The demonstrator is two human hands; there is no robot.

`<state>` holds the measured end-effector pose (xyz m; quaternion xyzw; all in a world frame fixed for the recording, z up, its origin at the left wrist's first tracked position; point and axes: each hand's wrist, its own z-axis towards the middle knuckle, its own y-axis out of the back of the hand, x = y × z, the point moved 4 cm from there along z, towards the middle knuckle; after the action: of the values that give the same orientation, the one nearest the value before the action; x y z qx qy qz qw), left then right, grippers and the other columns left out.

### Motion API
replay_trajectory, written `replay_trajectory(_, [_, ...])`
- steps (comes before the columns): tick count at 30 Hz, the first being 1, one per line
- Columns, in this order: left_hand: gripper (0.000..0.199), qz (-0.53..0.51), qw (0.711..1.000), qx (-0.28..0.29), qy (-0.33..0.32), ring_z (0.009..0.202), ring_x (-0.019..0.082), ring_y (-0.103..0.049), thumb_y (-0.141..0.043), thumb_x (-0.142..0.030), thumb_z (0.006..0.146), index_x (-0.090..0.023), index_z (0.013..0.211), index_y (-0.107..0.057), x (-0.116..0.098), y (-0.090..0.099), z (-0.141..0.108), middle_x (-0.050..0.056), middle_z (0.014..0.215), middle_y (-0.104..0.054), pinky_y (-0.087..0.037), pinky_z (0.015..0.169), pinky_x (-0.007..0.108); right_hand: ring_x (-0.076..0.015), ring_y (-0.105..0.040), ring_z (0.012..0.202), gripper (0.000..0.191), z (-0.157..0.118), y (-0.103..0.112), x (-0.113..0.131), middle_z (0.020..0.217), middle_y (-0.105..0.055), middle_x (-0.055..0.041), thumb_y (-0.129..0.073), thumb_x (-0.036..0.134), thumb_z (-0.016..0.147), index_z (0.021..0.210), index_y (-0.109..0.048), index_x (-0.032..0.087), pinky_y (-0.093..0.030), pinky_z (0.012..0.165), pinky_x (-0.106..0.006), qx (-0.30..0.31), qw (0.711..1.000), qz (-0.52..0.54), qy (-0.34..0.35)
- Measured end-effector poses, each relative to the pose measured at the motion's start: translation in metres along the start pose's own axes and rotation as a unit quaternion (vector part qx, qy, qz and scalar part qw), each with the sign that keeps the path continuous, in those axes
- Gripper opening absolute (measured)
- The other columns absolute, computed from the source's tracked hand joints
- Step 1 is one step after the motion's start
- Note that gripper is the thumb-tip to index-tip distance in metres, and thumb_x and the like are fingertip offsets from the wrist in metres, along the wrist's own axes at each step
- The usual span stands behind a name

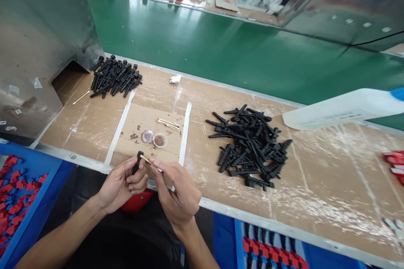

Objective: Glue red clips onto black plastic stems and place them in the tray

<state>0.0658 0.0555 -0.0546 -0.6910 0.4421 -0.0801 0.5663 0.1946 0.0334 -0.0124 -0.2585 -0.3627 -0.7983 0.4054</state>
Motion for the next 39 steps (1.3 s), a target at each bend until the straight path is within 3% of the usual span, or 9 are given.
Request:
replay_trajectory(7, [0.03,-0.001,1.0,-0.001,0.005,0.047,0.008,-0.021,-0.036,-0.032,0.1,-0.014,0.086,-0.055,0.0,0.0,0.0,-0.008,0.053,-0.024,-0.018,0.05,0.024,-0.0199,-0.073,0.081,0.041,-0.003,0.0,0.0,0.092,-0.077,-0.0041,-0.068,-0.002,0.079,0.111,-0.069,0.024,-0.059,0.068,-0.032,-0.011,1.0,0.002,-0.007])
replay_trajectory(13, [0.028,-0.009,1.0,0.002,-0.001,0.047,0.008,-0.02,-0.036,-0.032,0.1,-0.015,0.087,-0.054,0.0,0.001,-0.002,-0.008,0.053,-0.023,-0.017,0.049,0.024,-0.0199,-0.073,0.072,0.014,0.001,0.006,-0.016,0.09,-0.077,-0.0051,-0.069,0.016,0.084,0.097,-0.073,0.022,-0.06,0.062,-0.032,-0.094,0.977,0.055,-0.183])
replay_trajectory(16, [0.027,-0.014,1.0,0.007,0.003,0.047,0.008,-0.019,-0.037,-0.032,0.099,-0.015,0.086,-0.054,0.0,0.001,-0.002,-0.008,0.054,-0.023,-0.017,0.049,0.024,-0.0218,-0.073,0.08,0.012,0.013,0.011,-0.028,0.091,-0.077,-0.0071,-0.071,0.024,0.083,0.093,-0.074,0.019,-0.059,0.072,-0.036,-0.132,0.967,0.034,-0.215])
replay_trajectory(24, [0.027,-0.03,1.0,0.006,0.004,0.047,0.008,-0.018,-0.038,-0.031,0.099,-0.015,0.086,-0.054,-0.001,0.001,-0.004,-0.008,0.054,-0.023,-0.017,0.05,0.023,-0.0201,-0.068,0.087,0.025,0.026,0.002,-0.056,0.1,-0.074,-0.0083,-0.069,0.034,0.084,0.102,-0.074,0.018,-0.054,0.083,-0.037,-0.005,0.963,0.008,-0.268])
replay_trajectory(28, [0.027,-0.073,0.997,0.017,0.034,0.046,0.008,-0.015,-0.041,-0.031,0.097,-0.013,0.082,-0.055,0.0,-0.001,-0.011,-0.008,0.053,-0.023,-0.017,0.049,0.022,-0.0176,-0.064,0.076,0.037,0.015,0.017,-0.037,0.095,-0.072,-0.0068,-0.074,0.035,0.079,0.113,-0.071,0.02,-0.054,0.077,-0.034,-0.064,0.962,-0.05,-0.259])
replay_trajectory(30, [0.026,-0.095,0.993,0.037,0.055,0.045,0.008,-0.013,-0.045,-0.032,0.094,-0.014,0.078,-0.053,0.001,-0.005,-0.016,-0.009,0.052,-0.022,-0.017,0.048,0.022,-0.0209,-0.068,0.084,0.03,0.004,0.018,-0.022,0.097,-0.074,-0.0084,-0.072,0.035,0.081,0.108,-0.073,0.021,-0.055,0.079,-0.035,-0.053,0.959,0.013,-0.277])
replay_trajectory(32, [0.025,-0.106,0.989,0.064,0.084,0.043,0.007,-0.011,-0.049,-0.034,0.091,-0.015,0.074,-0.051,0.003,-0.01,-0.024,-0.01,0.05,-0.022,-0.016,0.046,0.022,-0.0242,-0.07,0.093,0.028,-0.009,0.006,-0.01,0.101,-0.076,-0.0095,-0.07,0.036,0.083,0.107,-0.074,0.022,-0.057,0.081,-0.037,0.029,0.932,0.135,-0.335])
replay_trajectory(34, [0.025,-0.107,0.984,0.083,0.118,0.04,0.007,-0.009,-0.051,-0.036,0.089,-0.016,0.073,-0.049,0.007,-0.014,-0.031,-0.01,0.048,-0.021,-0.015,0.045,0.022,-0.025,-0.072,0.094,0.03,-0.023,-0.011,-0.001,0.099,-0.077,-0.0089,-0.07,0.04,0.082,0.108,-0.074,0.024,-0.056,0.085,-0.039,0.103,0.878,0.251,-0.394])
replay_trajectory(39, [0.033,-0.015,0.987,0.075,0.139,0.037,0.008,-0.013,-0.047,-0.042,0.089,-0.017,0.068,-0.052,0.014,-0.017,-0.052,-0.01,0.045,-0.023,-0.015,0.044,0.024,-0.0224,-0.072,0.075,0.033,-0.045,-0.034,0.005,0.077,-0.077,-0.0072,-0.083,0.044,0.068,0.091,-0.078,0.021,-0.056,0.081,-0.037,0.095,0.768,0.404,-0.488])
